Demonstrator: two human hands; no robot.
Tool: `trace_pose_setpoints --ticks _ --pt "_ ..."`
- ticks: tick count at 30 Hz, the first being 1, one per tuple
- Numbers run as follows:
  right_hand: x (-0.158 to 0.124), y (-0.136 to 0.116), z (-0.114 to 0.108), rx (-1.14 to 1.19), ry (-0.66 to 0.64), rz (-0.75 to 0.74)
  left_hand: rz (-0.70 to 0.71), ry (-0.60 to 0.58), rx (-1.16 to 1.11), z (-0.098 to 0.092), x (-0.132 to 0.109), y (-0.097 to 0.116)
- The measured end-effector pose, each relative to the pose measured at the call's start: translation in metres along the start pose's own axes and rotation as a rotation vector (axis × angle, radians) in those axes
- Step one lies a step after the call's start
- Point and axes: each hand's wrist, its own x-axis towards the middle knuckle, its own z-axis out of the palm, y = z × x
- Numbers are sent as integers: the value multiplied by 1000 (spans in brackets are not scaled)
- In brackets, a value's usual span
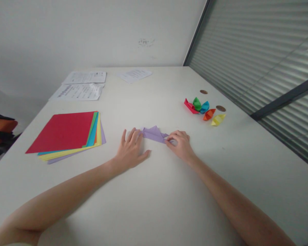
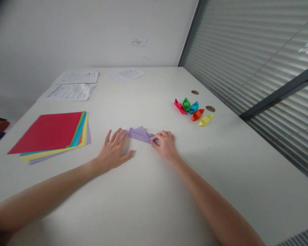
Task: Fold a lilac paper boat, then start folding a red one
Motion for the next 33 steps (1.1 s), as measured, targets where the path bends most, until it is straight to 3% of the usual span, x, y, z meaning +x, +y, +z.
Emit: trace_pose_setpoints --ticks 5,7,12,21,26,31,33 --pt "-4 -14 3 51 -95 -81 396 -34 -187 -1 5 -4" --pt "-6 -21 2 73 -168 -168 462 -81 -261 0 7 -4" --pt "-6 -25 -6 109 -288 -373 363 -92 -316 -1 7 -5" --pt "-5 -18 -9 -10 -153 -568 324 -92 -272 -2 6 -5" --pt "-5 -24 -5 -24 -184 -594 392 -80 -262 -4 7 -2" --pt "-3 -18 -6 -37 -164 -573 243 70 -255 -3 11 -15" --pt "-1 -12 -9 -45 -171 -573 212 68 -258 -3 13 -24"
